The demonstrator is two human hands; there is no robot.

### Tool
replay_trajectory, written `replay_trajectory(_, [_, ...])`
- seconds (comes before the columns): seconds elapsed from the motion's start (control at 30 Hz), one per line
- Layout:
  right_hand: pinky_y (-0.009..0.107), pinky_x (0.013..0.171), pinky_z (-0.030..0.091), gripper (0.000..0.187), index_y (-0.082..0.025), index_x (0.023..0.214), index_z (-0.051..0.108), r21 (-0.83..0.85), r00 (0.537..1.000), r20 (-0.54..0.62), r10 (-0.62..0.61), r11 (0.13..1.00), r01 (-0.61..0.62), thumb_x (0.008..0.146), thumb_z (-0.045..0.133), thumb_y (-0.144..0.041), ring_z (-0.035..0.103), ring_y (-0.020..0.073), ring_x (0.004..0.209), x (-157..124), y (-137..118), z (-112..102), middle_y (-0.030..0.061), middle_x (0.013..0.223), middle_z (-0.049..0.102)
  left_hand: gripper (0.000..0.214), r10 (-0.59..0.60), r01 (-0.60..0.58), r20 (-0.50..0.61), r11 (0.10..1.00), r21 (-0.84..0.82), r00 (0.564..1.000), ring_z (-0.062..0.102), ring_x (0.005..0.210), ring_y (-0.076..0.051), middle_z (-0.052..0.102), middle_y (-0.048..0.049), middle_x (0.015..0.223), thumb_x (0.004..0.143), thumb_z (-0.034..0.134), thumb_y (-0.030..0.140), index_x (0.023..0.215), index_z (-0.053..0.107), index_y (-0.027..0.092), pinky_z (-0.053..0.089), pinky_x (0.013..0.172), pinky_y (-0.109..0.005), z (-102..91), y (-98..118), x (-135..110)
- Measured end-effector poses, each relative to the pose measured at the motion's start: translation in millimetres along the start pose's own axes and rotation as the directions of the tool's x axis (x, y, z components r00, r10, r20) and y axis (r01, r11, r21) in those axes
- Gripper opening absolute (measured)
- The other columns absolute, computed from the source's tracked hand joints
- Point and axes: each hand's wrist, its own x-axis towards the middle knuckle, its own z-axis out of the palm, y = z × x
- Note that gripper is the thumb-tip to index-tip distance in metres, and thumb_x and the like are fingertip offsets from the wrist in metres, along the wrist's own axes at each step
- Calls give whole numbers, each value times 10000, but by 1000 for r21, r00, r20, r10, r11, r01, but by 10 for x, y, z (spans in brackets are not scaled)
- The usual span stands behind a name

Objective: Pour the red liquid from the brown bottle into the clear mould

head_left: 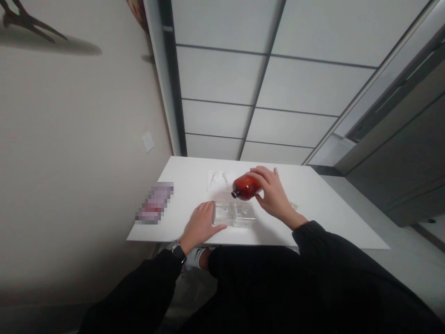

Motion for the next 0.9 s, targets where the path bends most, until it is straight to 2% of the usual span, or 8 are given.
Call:
replay_trajectory(0.1, [820,1165,297,737,-287,1511,441,8,999,-2,38,999,-38,821,535,-46,548,385,1390,-193,114,-9,157,1454,590,691,-2,2,12,1000,24,1000,595,1306,-371,644,-175,1388,836,835,498,1370,536,177,457,1155,-521,16,-13,-5])
replay_trajectory(0.23, [834,1149,295,678,-275,1455,507,-33,999,22,30,999,-29,823,516,-28,532,405,1395,-364,238,-49,160,1432,608,748,-7,7,9,999,43,1000,575,1345,-388,620,-190,1427,831,831,512,1415,503,181,451,1163,-543,49,-42,-11])
replay_trajectory(0.43, [805,1190,269,681,-282,1467,530,-117,997,72,-23,993,31,854,479,12,481,386,1458,-402,270,-131,145,1470,602,768,0,0,8,998,63,1000,577,1350,-385,618,-197,1431,834,823,526,1431,494,173,451,1167,-533,69,-63,-14])
replay_trajectory(0.53, [763,1210,293,670,-252,1454,564,-235,988,112,-104,963,128,857,483,43,509,370,1440,-358,260,-206,158,1480,606,760,2,-3,6,997,73,1000,581,1344,-385,619,-200,1433,840,819,523,1430,498,169,451,1167,-534,75,-67,-11])
replay_trajectory(0.63, [719,1215,332,743,-258,1479,552,-324,965,158,-207,912,249,827,491,94,525,347,1440,-294,258,-288,148,1505,604,766,6,-6,4,997,81,1000,580,1343,-394,615,-210,1440,837,827,516,1427,498,155,453,1167,-543,85,-76,-10])
replay_trajectory(0.73, [680,1224,349,821,-287,1529,494,-348,937,196,-288,873,341,817,496,121,517,314,1460,-219,240,-364,129,1549,585,766,10,-10,-2,997,82,1000,574,1349,-399,614,-212,1440,841,825,517,1429,493,154,451,1169,-553,97,-87,-11])
replay_trajectory(0.9, [629,1210,399,728,-284,1515,490,-352,890,230,-393,819,453,896,512,99,517,292,1472,-90,154,-483,122,1557,591,761,16,-15,-8,997,77,1000,575,1342,-397,616,-208,1434,840,822,525,1422,496,157,454,1168,-553,105,-93,-11])
